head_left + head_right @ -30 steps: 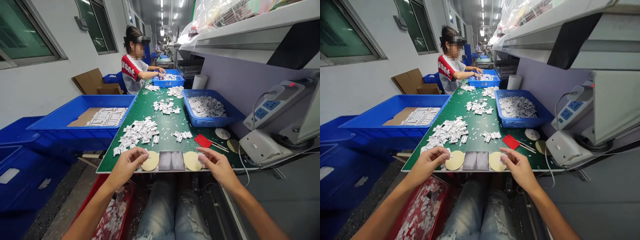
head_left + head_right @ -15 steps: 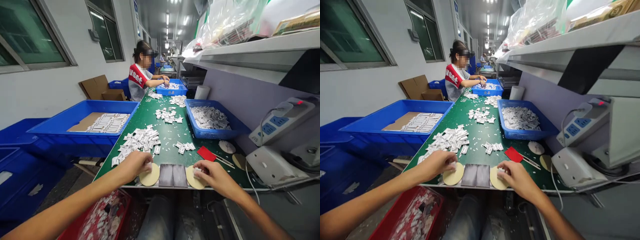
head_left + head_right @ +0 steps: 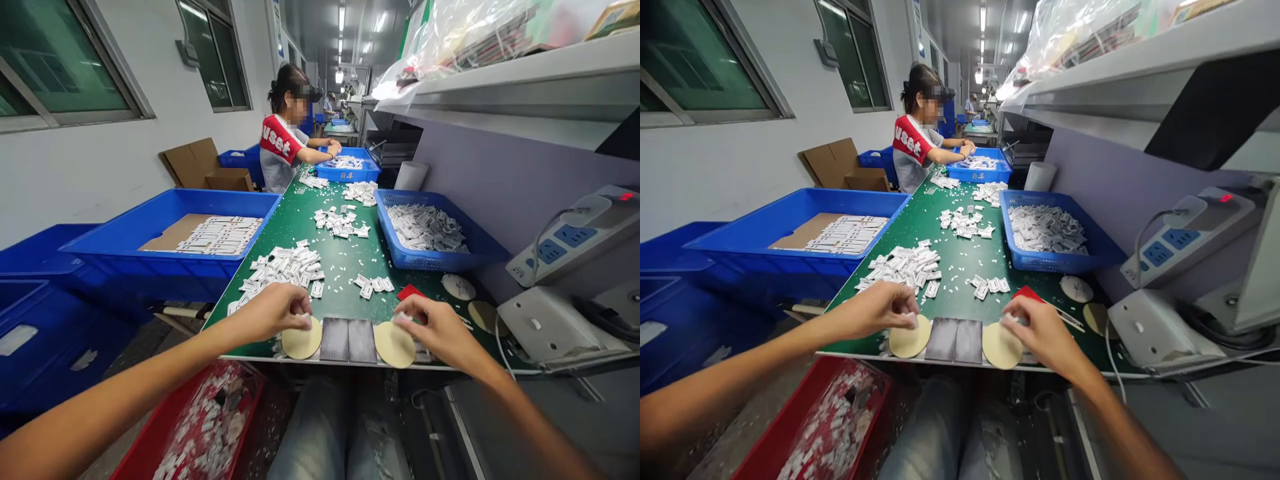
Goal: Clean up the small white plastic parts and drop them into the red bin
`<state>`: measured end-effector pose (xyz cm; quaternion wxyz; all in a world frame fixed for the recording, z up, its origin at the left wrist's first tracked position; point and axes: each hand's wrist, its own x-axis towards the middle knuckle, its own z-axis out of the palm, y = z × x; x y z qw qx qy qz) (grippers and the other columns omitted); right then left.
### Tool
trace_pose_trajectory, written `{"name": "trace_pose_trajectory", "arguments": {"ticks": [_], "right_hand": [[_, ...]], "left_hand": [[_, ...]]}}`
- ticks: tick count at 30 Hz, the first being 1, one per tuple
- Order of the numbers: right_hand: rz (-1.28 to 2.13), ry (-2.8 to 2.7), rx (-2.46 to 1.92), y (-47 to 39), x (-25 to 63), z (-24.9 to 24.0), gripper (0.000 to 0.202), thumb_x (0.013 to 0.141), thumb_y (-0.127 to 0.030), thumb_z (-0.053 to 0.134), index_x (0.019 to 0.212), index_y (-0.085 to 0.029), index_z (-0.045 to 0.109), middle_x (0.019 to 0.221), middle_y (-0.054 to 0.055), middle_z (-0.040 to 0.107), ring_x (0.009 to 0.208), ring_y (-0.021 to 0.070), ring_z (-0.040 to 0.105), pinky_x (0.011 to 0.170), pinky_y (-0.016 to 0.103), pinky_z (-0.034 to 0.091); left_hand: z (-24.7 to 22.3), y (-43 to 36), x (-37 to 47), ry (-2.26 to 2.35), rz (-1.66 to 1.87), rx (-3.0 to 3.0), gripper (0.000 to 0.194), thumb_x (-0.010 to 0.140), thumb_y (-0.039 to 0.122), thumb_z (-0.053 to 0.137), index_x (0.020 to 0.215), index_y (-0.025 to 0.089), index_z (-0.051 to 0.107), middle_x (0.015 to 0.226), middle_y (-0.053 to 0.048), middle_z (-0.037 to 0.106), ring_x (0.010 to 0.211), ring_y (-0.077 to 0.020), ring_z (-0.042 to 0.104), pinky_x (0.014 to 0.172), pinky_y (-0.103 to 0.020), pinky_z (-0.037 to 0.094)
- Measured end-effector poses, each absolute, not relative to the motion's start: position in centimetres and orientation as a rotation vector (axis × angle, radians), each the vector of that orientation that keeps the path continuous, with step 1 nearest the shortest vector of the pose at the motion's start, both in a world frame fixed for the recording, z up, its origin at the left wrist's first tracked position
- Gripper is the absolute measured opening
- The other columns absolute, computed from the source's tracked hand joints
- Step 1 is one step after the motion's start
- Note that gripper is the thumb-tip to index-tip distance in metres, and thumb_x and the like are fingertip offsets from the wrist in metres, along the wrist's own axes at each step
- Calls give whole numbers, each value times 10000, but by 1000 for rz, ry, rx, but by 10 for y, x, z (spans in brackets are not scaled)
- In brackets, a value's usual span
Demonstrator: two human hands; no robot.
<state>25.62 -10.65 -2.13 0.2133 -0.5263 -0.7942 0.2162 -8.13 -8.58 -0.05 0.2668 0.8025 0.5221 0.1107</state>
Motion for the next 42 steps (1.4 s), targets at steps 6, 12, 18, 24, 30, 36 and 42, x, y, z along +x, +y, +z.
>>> {"name": "trace_pose_trajectory", "arguments": {"ticks": [6,12,18,24,30,36,42], "right_hand": [[224,-2041,-1477,-105,241,-22,167,901,-317,546,921,-186,648,856,72,668,777,182,594,703,300,430],[559,-2237,-1328,-109,202,-27,82,849,-261,616,893,-201,651,824,24,668,774,163,600,690,274,432],[392,-2201,-1378,-90,207,-32,84,880,-257,572,894,-201,633,814,36,663,756,178,593,664,278,422],[52,-2208,-1422,-129,246,-41,207,941,-213,432,821,-206,601,726,52,595,697,187,532,625,310,391],[804,-2238,-1283,-148,221,-18,91,872,-333,625,879,-246,652,761,-12,640,698,141,578,626,258,421],[557,-2116,-1405,-99,196,-25,82,818,-251,631,877,-207,667,822,14,688,780,163,624,696,262,440],[430,-2016,-1463,-81,213,-30,167,867,-316,573,928,-197,672,872,42,704,807,180,633,714,284,444]], "left_hand": [[6,-85,-61,1587,490,2362,157,846,183,537,862,146,688,785,-63,669,734,-169,574,674,-261,375],[-4,-81,-27,1231,351,2126,178,743,322,714,845,176,696,718,-4,683,674,-149,605,611,-227,393],[-1,-80,-15,1361,393,2406,87,843,215,585,844,177,664,757,-49,657,733,-193,570,635,-279,396],[-7,-125,-61,1628,519,2623,257,923,150,381,876,207,627,846,-76,627,840,-234,535,715,-347,397],[-8,-125,-51,1298,457,2010,175,823,400,629,871,236,664,773,-15,674,718,-183,592,630,-286,422],[-6,-83,-20,1261,371,2007,203,697,338,731,825,183,696,715,-10,689,674,-167,613,599,-245,403],[-7,-54,-20,1361,522,2227,216,784,334,674,924,171,696,798,-41,712,727,-175,633,651,-262,427]]}}
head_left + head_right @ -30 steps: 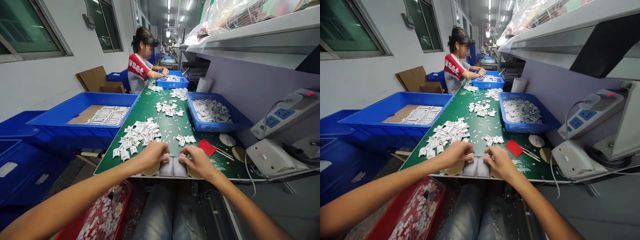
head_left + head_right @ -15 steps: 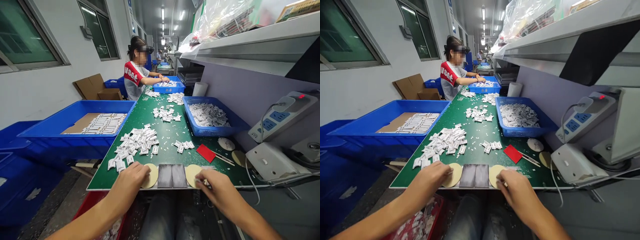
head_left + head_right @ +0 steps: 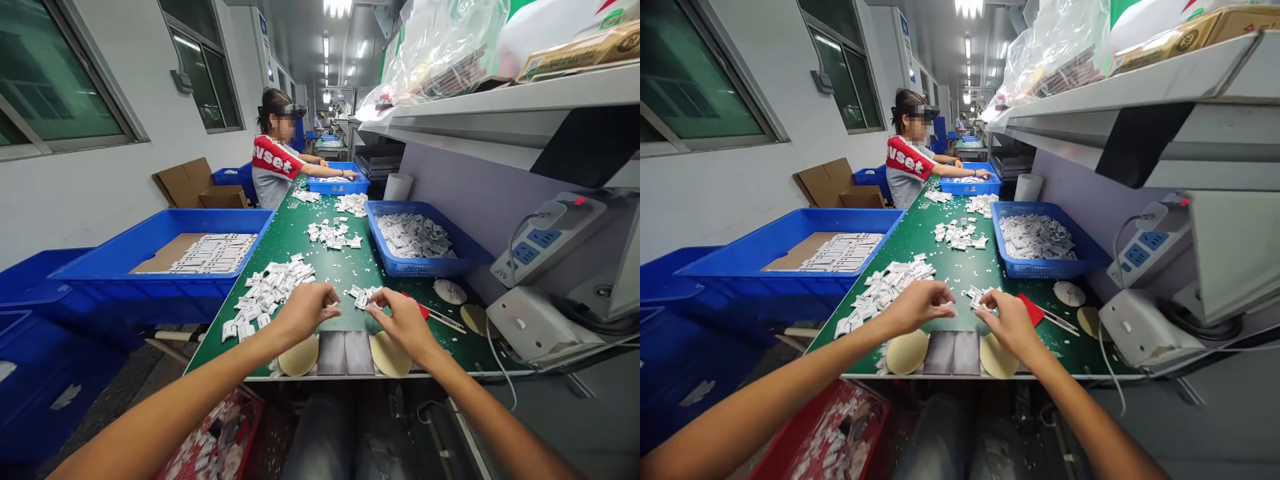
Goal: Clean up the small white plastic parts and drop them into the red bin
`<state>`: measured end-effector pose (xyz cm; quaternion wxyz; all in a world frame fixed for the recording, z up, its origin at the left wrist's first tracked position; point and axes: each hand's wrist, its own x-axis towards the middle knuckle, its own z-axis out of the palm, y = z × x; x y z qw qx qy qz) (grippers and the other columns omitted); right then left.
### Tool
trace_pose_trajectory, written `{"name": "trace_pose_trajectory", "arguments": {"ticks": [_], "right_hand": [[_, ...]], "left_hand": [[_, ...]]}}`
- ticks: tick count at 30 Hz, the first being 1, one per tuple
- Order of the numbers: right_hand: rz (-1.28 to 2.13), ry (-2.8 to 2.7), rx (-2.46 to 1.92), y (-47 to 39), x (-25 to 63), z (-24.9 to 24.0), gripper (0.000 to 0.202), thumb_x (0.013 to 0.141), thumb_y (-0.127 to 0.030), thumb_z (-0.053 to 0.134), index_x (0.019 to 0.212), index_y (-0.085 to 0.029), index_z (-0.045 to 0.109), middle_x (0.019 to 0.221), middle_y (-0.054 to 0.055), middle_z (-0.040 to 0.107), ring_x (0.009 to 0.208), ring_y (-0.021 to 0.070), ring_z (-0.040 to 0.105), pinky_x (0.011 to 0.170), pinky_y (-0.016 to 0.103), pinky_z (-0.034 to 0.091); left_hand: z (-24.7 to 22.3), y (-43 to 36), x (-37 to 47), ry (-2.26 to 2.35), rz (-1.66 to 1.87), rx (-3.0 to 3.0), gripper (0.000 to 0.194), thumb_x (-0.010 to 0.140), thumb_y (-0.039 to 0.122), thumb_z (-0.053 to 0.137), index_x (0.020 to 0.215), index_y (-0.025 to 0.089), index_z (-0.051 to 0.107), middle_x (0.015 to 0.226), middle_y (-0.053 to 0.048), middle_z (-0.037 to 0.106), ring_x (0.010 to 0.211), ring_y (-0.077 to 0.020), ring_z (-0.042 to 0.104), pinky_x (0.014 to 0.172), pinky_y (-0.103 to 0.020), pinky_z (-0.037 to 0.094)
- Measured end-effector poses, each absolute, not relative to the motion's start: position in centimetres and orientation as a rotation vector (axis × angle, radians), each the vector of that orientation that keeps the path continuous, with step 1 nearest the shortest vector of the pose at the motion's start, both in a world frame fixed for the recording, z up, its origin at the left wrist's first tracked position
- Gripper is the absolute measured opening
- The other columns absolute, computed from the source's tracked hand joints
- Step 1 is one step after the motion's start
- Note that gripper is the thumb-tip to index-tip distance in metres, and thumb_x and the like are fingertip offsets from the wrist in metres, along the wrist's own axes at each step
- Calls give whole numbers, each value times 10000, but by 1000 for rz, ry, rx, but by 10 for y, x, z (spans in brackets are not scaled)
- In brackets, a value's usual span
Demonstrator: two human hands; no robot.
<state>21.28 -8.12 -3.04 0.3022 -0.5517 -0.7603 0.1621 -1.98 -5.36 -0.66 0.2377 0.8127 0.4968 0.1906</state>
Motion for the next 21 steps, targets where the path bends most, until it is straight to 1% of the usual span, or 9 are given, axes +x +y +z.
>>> {"name": "trace_pose_trajectory", "arguments": {"ticks": [3,5,8,9,11,13,15,18,21], "right_hand": [[485,-2113,-1416,-67,218,-31,177,844,-353,616,927,-224,704,839,16,714,757,168,642,695,269,465],[429,-2142,-1419,-58,220,-36,185,857,-328,603,951,-215,716,884,45,719,817,194,646,757,302,479],[304,-2111,-1438,-53,225,-46,275,887,-286,561,1119,-195,678,1057,101,684,948,239,626,836,364,478],[250,-2102,-1433,-53,226,-48,310,900,-282,544,1178,-198,651,1102,107,666,970,243,620,840,372,481],[143,-2094,-1413,-55,226,-50,331,927,-281,507,1232,-209,614,1132,105,649,976,238,617,835,372,489],[85,-2148,-1387,-55,218,-47,313,951,-287,477,1223,-210,612,1097,94,661,966,227,616,835,361,487],[91,-2298,-1340,-51,200,-41,303,965,-295,468,1218,-212,613,1080,78,675,974,212,611,842,338,477],[83,-2501,-1240,-40,161,-31,294,959,-314,494,1208,-235,627,1081,56,686,1010,202,603,862,313,452],[66,-2585,-1206,-32,127,-27,256,902,-386,577,1071,-236,697,980,63,703,952,217,622,823,312,447]], "left_hand": [[-10,-34,3,1223,386,2280,230,739,369,740,873,185,707,780,-14,716,702,-158,650,622,-235,437],[-14,-23,18,1261,389,2355,220,746,322,748,915,188,704,883,-31,726,808,-178,665,689,-244,453],[-13,-16,17,1404,533,2421,237,839,273,662,1065,198,657,1085,-72,688,1021,-224,626,837,-289,444],[-9,-15,9,1461,572,2427,221,873,262,615,1084,201,644,1113,-81,674,1047,-235,613,855,-307,438],[1,-14,-15,1615,612,2430,196,916,256,538,1078,210,640,1112,-86,669,1027,-248,614,840,-331,436],[11,-14,-43,1811,562,2454,209,932,268,502,1084,226,638,1083,-79,678,987,-248,622,800,-333,438],[17,-15,-63,1931,425,2516,233,927,292,512,1123,240,627,1063,-70,681,965,-237,627,768,-319,442],[10,-15,-73,1900,259,2600,263,903,331,563,1140,244,636,1062,-66,673,980,-222,623,776,-300,449],[-6,-11,-65,1868,216,2630,227,892,341,581,1060,227,682,1025,-74,666,1002,-218,613,815,-293,453]]}}
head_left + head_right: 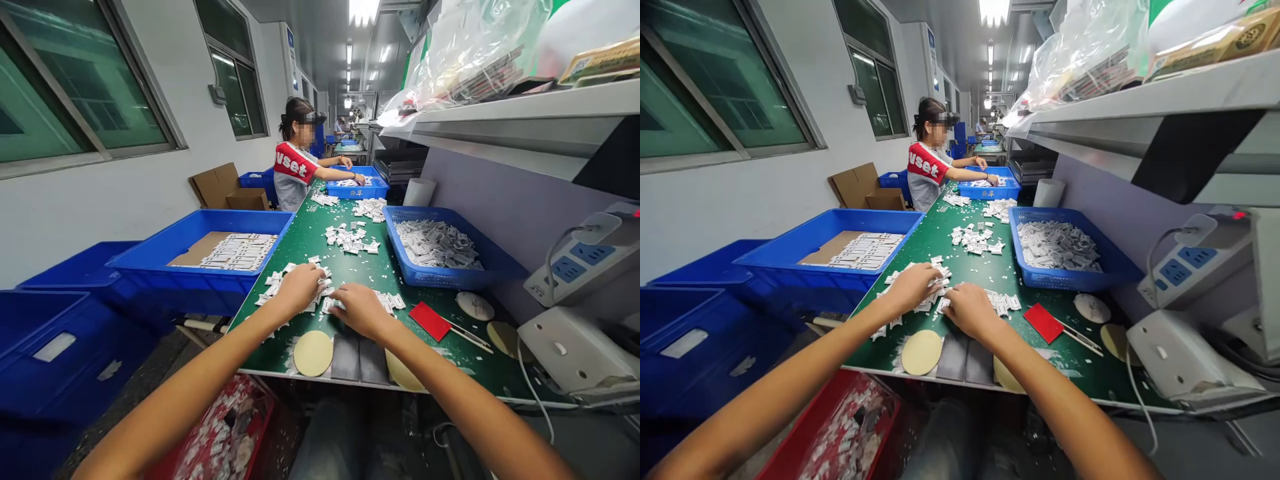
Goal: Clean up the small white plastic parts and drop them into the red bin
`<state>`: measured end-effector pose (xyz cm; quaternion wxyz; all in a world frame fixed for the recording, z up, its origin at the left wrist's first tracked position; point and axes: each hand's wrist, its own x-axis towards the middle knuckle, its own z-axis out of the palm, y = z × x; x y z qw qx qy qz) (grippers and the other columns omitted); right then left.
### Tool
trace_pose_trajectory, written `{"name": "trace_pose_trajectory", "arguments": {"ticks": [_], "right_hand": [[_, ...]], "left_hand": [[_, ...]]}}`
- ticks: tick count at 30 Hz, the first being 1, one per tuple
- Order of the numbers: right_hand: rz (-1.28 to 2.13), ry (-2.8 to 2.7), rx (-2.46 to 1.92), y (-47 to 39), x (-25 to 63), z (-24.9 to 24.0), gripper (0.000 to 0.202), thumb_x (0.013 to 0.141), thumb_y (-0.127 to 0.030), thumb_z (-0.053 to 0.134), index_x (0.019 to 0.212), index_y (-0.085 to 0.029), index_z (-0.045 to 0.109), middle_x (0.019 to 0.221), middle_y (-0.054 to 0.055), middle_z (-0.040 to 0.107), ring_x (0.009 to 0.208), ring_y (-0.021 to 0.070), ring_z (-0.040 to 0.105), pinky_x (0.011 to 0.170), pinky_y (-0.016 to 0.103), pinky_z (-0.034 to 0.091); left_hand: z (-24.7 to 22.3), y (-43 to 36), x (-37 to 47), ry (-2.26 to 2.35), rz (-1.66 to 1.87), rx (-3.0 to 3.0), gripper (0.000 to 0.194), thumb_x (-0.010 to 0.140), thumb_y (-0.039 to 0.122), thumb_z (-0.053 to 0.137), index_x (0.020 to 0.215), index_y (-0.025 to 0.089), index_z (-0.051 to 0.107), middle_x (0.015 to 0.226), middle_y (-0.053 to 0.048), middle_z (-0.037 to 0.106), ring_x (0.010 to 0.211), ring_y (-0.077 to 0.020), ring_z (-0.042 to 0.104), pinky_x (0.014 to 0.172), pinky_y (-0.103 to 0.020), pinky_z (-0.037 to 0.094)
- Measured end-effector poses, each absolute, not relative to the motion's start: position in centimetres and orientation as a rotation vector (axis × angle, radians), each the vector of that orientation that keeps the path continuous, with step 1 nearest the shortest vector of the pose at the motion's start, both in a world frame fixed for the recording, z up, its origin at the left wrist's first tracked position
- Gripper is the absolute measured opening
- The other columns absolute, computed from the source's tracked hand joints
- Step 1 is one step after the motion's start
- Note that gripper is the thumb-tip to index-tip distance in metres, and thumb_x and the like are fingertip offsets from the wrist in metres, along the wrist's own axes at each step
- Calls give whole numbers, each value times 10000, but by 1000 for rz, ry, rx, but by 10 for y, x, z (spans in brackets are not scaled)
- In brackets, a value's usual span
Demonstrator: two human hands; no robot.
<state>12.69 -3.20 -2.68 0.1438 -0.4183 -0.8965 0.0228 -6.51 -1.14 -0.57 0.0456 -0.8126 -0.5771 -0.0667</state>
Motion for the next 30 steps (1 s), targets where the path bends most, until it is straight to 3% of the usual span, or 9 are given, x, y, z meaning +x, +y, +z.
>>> {"name": "trace_pose_trajectory", "arguments": {"ticks": [3,10,14,17,20,22,24,27,30], "right_hand": [[29,-2627,-1260,-32,110,-28,263,853,-424,614,891,-190,728,890,100,702,893,240,635,773,317,444],[1,-2538,-1454,-38,94,-31,238,831,-353,601,746,-154,697,822,127,701,791,233,648,692,294,408],[67,-2373,-1507,-43,104,-24,265,904,-301,488,798,-162,687,840,119,697,796,221,645,670,283,390],[148,-2240,-1493,-54,135,-13,328,945,-399,430,926,-185,678,943,110,694,820,209,639,689,287,418],[525,-2061,-1464,-76,177,-6,423,945,-528,401,962,-186,649,859,80,693,647,166,627,596,274,459],[987,-1747,-1407,-94,205,-8,440,889,-592,491,970,-184,635,894,81,698,551,142,598,496,264,450],[1231,-1447,-1367,-110,227,-15,470,821,-608,594,1016,-183,639,959,92,700,513,121,568,446,258,433],[976,-1505,-1416,-127,249,-31,449,823,-562,621,1066,-189,685,958,93,700,589,133,584,518,277,487],[492,-1937,-1361,-136,257,-44,294,895,-436,565,1041,-239,726,1085,97,672,904,205,641,788,356,540]], "left_hand": [[-19,-5,-55,-1771,-220,-2456,192,876,305,593,968,176,703,1017,-113,651,1021,-243,604,820,-314,461],[-19,6,-45,-1835,-425,-2417,236,902,215,501,867,109,710,971,-170,654,977,-262,622,814,-347,464],[-7,-3,-57,-1883,-624,-2391,274,919,280,486,875,122,705,962,-148,661,950,-238,629,814,-323,449],[-2,-23,-80,-1938,-820,-2359,302,937,343,450,912,154,686,974,-112,673,925,-216,637,810,-309,448],[-9,-54,-108,-2061,-1049,-2329,350,956,403,389,971,160,640,939,-88,694,820,-187,665,743,-289,478],[-20,-77,-120,-2231,-1413,-2353,377,936,466,420,1046,152,598,918,-82,704,754,-188,683,660,-276,496],[-31,-100,-123,-2378,-1789,-2365,428,887,514,506,1111,154,569,900,-73,711,731,-201,692,612,-275,501],[-38,-126,-108,-2374,-1741,-2380,363,880,486,544,1092,200,620,919,-49,720,784,-197,680,684,-295,502],[-38,-137,-84,-2143,-1402,-2466,233,922,370,509,1018,242,679,1006,-37,716,913,-196,641,805,-321,475]]}}
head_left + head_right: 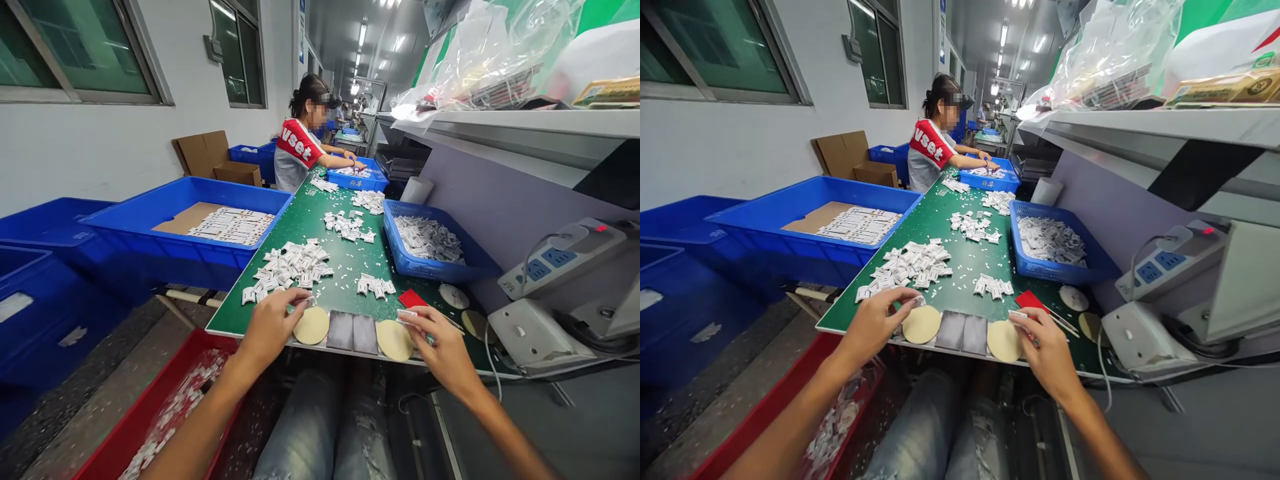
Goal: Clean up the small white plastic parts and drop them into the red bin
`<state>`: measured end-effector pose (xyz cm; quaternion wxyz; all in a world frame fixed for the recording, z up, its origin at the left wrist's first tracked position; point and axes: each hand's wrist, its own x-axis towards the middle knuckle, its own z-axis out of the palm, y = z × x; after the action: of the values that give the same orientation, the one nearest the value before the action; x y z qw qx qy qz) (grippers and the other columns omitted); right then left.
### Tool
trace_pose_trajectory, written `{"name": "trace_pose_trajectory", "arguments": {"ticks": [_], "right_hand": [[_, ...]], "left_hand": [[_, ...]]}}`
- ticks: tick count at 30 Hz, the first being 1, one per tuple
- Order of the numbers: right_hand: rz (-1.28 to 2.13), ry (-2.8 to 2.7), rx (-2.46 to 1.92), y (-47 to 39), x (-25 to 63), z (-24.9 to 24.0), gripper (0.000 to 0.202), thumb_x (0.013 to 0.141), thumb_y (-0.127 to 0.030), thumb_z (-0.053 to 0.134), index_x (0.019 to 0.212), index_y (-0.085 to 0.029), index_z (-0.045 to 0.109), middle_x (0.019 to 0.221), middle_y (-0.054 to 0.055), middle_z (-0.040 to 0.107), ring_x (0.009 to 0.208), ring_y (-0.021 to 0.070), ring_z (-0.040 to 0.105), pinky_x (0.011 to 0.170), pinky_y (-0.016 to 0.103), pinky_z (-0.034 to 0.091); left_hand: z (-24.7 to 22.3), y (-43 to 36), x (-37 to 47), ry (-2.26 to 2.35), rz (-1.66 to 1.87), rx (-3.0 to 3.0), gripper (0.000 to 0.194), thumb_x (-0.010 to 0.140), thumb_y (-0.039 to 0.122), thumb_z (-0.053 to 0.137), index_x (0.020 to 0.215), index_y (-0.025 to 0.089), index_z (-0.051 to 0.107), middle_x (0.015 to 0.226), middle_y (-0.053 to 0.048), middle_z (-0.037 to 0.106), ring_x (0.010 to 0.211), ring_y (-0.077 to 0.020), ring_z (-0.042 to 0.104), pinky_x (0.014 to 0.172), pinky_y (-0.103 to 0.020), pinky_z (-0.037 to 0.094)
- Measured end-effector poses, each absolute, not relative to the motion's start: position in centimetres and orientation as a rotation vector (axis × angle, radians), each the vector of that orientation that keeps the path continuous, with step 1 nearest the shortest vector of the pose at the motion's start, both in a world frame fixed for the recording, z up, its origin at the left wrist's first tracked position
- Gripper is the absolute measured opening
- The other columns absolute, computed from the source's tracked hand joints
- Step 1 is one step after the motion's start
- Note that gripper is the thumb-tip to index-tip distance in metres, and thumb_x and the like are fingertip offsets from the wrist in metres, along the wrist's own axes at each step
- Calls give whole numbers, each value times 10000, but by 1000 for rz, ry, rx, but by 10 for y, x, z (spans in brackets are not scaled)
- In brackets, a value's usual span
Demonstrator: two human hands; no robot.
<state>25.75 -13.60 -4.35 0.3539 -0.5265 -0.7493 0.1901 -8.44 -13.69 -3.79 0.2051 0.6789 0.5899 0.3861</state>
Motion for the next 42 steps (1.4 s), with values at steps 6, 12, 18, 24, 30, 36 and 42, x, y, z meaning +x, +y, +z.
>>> {"name": "trace_pose_trajectory", "arguments": {"ticks": [6,12,18,24,30,36,42], "right_hand": [[155,-2244,-1221,-145,257,-61,189,948,-250,491,1034,-250,659,1109,93,662,1008,226,619,876,417,515],[8,-2167,-1415,-153,259,-65,95,942,-261,516,988,-233,594,926,62,672,863,221,599,731,362,491],[-114,-2307,-1371,-141,259,-56,160,957,-265,501,918,-199,641,836,61,660,791,199,543,699,342,438],[43,-2373,-1292,-140,265,-57,181,968,-248,469,957,-208,645,913,71,674,849,199,553,752,344,438],[28,-2389,-1305,-131,262,-55,247,982,-282,431,921,-190,652,905,96,672,836,201,544,752,354,436],[51,-2357,-1307,-136,261,-60,221,969,-265,458,906,-207,661,898,83,675,820,202,537,751,358,444],[194,-2068,-1330,-191,264,-59,316,900,-168,559,1186,-286,622,1007,58,680,858,215,601,765,381,487]], "left_hand": [[-52,-145,-64,1661,851,2334,151,926,201,499,919,209,650,927,-56,685,897,-212,572,788,-345,443],[-58,-154,-63,1742,805,2418,127,933,189,499,901,206,620,915,-48,648,866,-200,556,742,-314,429],[-54,-142,-61,1752,693,2438,144,939,213,496,856,193,613,843,-49,623,828,-208,544,729,-317,413],[-54,-147,-74,1614,709,2464,183,958,288,475,915,208,634,898,-56,645,849,-195,560,739,-305,421],[-53,-139,-73,1622,697,2491,210,950,323,486,862,201,632,847,-60,640,825,-201,557,720,-314,418],[-52,-140,-69,1678,741,2425,216,951,333,473,871,220,639,843,-48,648,824,-213,563,736,-333,434],[-43,-189,-93,1565,830,1994,157,883,366,594,984,277,675,941,-26,683,844,-198,626,710,-303,504]]}}
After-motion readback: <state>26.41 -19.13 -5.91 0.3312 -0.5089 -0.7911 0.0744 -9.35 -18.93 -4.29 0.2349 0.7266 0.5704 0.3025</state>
